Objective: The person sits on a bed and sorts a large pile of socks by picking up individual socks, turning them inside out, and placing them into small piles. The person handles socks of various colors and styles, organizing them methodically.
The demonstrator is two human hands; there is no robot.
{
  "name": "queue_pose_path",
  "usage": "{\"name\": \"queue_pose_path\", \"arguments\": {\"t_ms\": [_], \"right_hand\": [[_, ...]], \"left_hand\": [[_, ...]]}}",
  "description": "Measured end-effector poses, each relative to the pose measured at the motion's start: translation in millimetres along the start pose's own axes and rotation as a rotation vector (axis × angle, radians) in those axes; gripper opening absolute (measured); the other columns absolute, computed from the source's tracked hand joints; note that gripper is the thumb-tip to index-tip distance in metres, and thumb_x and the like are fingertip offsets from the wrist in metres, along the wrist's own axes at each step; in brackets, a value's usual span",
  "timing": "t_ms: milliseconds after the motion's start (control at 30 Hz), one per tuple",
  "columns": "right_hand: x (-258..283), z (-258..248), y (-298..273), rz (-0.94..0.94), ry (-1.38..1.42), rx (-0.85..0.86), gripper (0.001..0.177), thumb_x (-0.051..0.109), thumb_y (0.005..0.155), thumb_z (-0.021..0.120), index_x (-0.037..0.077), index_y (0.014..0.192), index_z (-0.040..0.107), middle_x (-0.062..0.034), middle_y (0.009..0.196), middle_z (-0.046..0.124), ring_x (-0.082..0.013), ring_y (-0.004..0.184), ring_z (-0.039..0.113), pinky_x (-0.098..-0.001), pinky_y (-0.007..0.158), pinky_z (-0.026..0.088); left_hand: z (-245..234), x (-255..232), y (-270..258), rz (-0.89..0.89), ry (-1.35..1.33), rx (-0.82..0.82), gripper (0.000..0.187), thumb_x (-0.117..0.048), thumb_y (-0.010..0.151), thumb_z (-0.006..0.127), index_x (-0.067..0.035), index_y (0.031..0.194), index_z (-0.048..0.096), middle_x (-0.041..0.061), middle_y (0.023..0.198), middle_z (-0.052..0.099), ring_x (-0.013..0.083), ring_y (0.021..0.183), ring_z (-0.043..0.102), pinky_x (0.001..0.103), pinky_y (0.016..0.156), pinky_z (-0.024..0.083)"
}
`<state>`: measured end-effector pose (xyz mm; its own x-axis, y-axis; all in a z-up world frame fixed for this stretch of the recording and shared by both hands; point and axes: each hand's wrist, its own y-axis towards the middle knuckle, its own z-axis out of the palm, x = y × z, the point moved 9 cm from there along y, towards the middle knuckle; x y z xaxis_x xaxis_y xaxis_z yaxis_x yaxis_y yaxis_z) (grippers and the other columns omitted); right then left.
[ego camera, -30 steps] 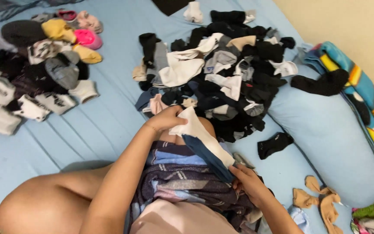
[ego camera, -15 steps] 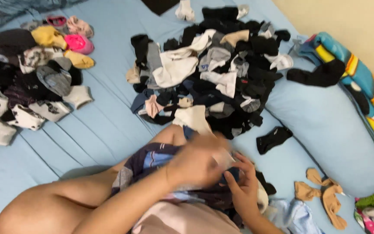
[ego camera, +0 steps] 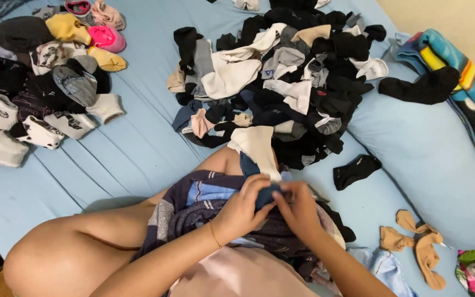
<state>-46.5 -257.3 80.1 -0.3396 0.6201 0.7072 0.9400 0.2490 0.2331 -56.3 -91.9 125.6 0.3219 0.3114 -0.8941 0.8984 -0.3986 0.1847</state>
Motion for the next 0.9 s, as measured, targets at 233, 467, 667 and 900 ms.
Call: {"name": "queue_pose_path", "arguments": {"t_ms": [233,467,667,900], "right_hand": [[-32.5,24.2,49.0,0.4,0.133,0.167,0.011,0.023,0.095,0.071,0.016,0.099,0.064,-0.0097,0.085,0.078,-0.0233,0.06,0.061,-0.0383,0.056,0.048],[59.2,-2.7,42.2,-0.371,-0.065,0.047,0.039,0.021,0.094,0.071,0.003,0.128,0.064,-0.0144,0.122,0.064,-0.0335,0.114,0.063,-0.0435,0.096,0.051],[-9.7,18.1,74.3,0.032,0.268,0.05,0.033,0.021,0.093,0.077,-0.002,0.115,0.067,-0.0241,0.102,0.065,-0.0398,0.105,0.065,-0.0514,0.092,0.05],[-3.9,18.3,102.9,0.212,0.231,0.002,0.021,0.007,0.098,0.061,0.006,0.116,0.071,-0.0092,0.105,0.057,-0.0244,0.092,0.062,-0.039,0.085,0.052]], "left_hand": [[12.8,-2.2,-3.0,0.4,0.704,-0.226,0.027,-0.024,0.096,0.061,-0.013,0.121,0.061,0.012,0.115,0.059,0.0297,0.097,0.062,0.039,0.076,0.051],[-20.3,35.2,39.7,-0.03,0.271,-0.095,0.03,-0.024,0.093,0.068,-0.011,0.119,0.062,0.013,0.087,0.066,0.0368,0.085,0.07,0.044,0.075,0.055],[-31.0,53.5,48.8,-0.317,0.029,-0.059,0.031,-0.029,0.103,0.061,-0.012,0.123,0.046,0.029,0.099,0.071,0.0506,0.099,0.069,0.054,0.084,0.054],[-27.8,63.5,61.6,0.005,0.605,-0.052,0.056,-0.049,0.092,0.067,-0.01,0.131,0.057,0.012,0.102,0.06,0.0332,0.108,0.057,0.046,0.092,0.049]]}}
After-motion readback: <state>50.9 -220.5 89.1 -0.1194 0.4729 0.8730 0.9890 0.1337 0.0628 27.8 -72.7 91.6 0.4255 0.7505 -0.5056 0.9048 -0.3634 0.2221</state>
